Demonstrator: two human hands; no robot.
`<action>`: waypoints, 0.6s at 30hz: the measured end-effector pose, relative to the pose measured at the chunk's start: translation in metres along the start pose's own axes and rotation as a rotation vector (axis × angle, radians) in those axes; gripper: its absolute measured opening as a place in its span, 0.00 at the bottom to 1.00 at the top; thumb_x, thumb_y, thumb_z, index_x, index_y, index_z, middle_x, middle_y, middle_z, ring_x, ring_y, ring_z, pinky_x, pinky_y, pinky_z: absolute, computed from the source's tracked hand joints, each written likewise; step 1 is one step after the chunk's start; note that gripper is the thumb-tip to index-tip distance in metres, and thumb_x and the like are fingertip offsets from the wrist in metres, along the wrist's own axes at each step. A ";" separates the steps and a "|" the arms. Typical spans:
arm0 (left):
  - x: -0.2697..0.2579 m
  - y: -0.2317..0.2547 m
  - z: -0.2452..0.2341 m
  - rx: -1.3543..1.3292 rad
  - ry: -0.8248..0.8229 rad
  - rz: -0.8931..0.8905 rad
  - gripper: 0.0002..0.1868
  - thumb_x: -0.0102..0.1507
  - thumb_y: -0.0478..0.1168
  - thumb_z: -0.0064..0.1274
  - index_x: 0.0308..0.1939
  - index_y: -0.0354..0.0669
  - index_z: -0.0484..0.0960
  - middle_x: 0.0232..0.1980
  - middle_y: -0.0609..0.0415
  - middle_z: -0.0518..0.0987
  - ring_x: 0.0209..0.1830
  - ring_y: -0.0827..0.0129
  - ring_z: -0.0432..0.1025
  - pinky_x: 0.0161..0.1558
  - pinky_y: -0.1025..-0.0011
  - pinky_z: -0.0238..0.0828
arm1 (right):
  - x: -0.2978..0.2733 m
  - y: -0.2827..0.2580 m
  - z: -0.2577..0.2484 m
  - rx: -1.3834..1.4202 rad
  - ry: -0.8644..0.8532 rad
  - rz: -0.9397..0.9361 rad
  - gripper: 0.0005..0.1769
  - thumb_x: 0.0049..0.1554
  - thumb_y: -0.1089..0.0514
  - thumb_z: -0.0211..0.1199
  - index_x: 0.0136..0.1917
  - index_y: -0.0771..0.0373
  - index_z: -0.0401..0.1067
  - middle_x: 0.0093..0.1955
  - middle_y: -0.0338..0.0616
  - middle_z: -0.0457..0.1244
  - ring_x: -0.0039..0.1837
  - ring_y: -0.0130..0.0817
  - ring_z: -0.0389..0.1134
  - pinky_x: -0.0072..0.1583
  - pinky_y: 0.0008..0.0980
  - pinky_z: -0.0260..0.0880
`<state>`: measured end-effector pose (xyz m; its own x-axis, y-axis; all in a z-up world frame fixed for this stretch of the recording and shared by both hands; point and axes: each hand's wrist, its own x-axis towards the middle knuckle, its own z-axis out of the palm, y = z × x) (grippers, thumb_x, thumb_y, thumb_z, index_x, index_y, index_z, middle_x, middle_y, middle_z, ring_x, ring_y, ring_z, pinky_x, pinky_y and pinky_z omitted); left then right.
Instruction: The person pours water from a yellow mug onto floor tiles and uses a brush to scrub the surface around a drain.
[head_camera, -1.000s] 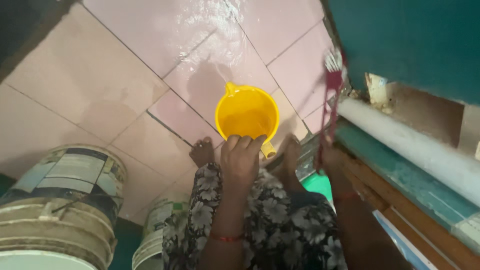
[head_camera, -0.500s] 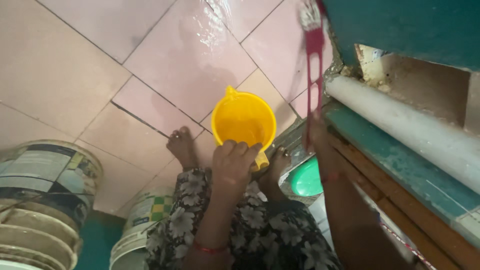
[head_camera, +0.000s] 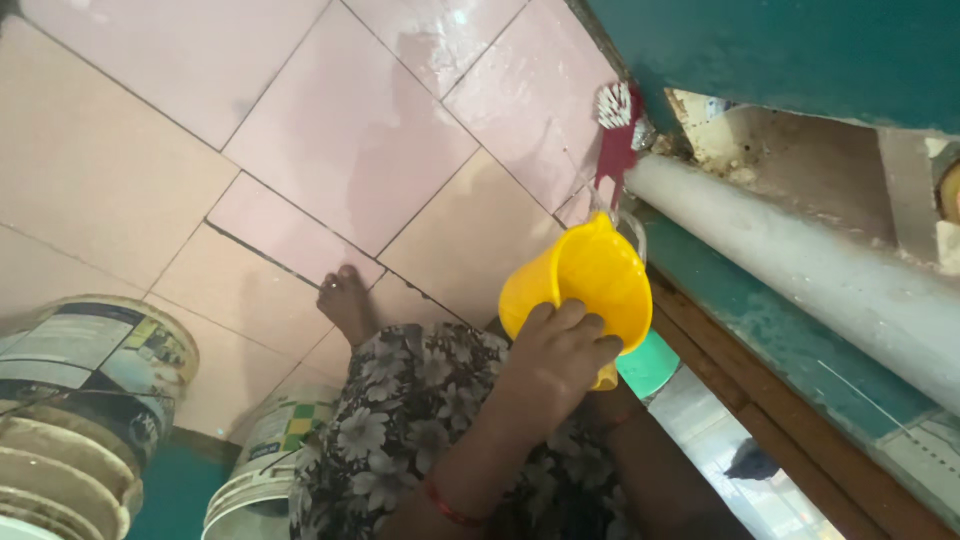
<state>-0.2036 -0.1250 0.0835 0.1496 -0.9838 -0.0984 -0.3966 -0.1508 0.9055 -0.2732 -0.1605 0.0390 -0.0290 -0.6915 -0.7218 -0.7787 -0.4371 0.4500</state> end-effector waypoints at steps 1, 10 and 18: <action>0.003 0.001 0.001 0.022 0.004 -0.001 0.11 0.59 0.41 0.52 0.46 0.49 0.83 0.44 0.57 0.77 0.53 0.63 0.69 0.51 0.62 0.63 | -0.009 -0.011 -0.016 -0.060 0.021 -0.010 0.20 0.63 0.41 0.48 0.49 0.56 0.73 0.43 0.45 0.61 0.47 0.46 0.63 0.52 0.53 0.59; -0.004 -0.029 -0.015 0.063 0.047 -0.071 0.15 0.56 0.41 0.55 0.47 0.48 0.83 0.44 0.58 0.77 0.51 0.61 0.69 0.48 0.60 0.63 | -0.033 -0.065 -0.046 -0.262 0.039 -0.094 0.12 0.60 0.53 0.56 0.55 0.53 0.76 0.51 0.43 0.60 0.57 0.47 0.63 0.63 0.59 0.56; -0.015 -0.053 -0.034 0.138 0.017 -0.217 0.23 0.56 0.38 0.55 0.56 0.53 0.84 0.41 0.59 0.76 0.47 0.62 0.69 0.45 0.60 0.64 | 0.106 -0.057 0.028 0.050 0.037 -0.208 0.27 0.65 0.38 0.48 0.74 0.47 0.57 0.58 0.52 0.64 0.56 0.55 0.68 0.59 0.61 0.64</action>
<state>-0.1541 -0.0990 0.0510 0.2594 -0.9254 -0.2764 -0.4729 -0.3712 0.7991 -0.2491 -0.1932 -0.0780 0.1579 -0.6105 -0.7761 -0.7960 -0.5438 0.2659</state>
